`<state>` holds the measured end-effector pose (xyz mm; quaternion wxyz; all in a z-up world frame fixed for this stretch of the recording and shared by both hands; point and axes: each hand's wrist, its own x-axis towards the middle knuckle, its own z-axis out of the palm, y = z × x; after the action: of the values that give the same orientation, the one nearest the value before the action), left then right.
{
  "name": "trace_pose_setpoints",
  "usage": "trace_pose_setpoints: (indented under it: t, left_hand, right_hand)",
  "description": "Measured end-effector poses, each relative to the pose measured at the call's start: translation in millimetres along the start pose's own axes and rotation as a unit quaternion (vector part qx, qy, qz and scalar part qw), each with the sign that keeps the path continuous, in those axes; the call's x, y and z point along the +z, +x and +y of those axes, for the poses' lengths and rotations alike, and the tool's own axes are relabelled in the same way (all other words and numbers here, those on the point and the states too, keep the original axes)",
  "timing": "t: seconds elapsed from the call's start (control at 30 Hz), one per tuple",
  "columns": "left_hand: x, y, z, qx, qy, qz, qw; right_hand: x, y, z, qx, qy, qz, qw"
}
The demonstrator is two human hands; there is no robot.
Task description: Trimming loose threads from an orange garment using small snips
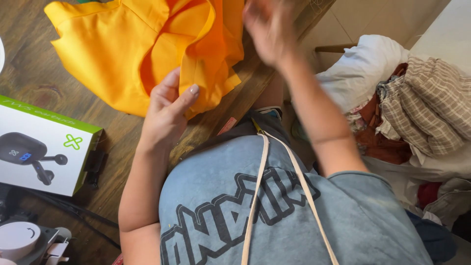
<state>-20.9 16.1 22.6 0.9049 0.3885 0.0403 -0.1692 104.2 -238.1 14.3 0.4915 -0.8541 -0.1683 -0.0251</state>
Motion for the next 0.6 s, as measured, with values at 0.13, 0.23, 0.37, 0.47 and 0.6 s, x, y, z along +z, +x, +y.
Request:
trace_pose_setpoints:
  t: [0.13, 0.23, 0.37, 0.47, 0.6]
  left_hand:
    - [-3, 21, -24, 0.030, -0.044, -0.007, 0.999]
    - [-11, 28, -33, -0.006, -0.102, 0.013, 0.995]
    - [-12, 30, -25, -0.018, -0.072, 0.078, 0.994]
    - [-27, 34, -31, -0.002, -0.010, 0.119, 0.993]
    - [-28, 40, -27, 0.083, 0.015, 0.047, 0.995]
  right_hand:
    - [48, -42, -69, 0.046, 0.081, -0.111, 0.989]
    - [68, -45, -75, 0.064, 0.141, -0.012, 0.988]
    - [62, -34, -65, 0.027, 0.203, 0.053, 0.977]
    - [55, -20, -53, 0.026, 0.221, 0.103, 0.970]
    - [43, -15, -38, -0.001, 0.176, 0.120, 0.977]
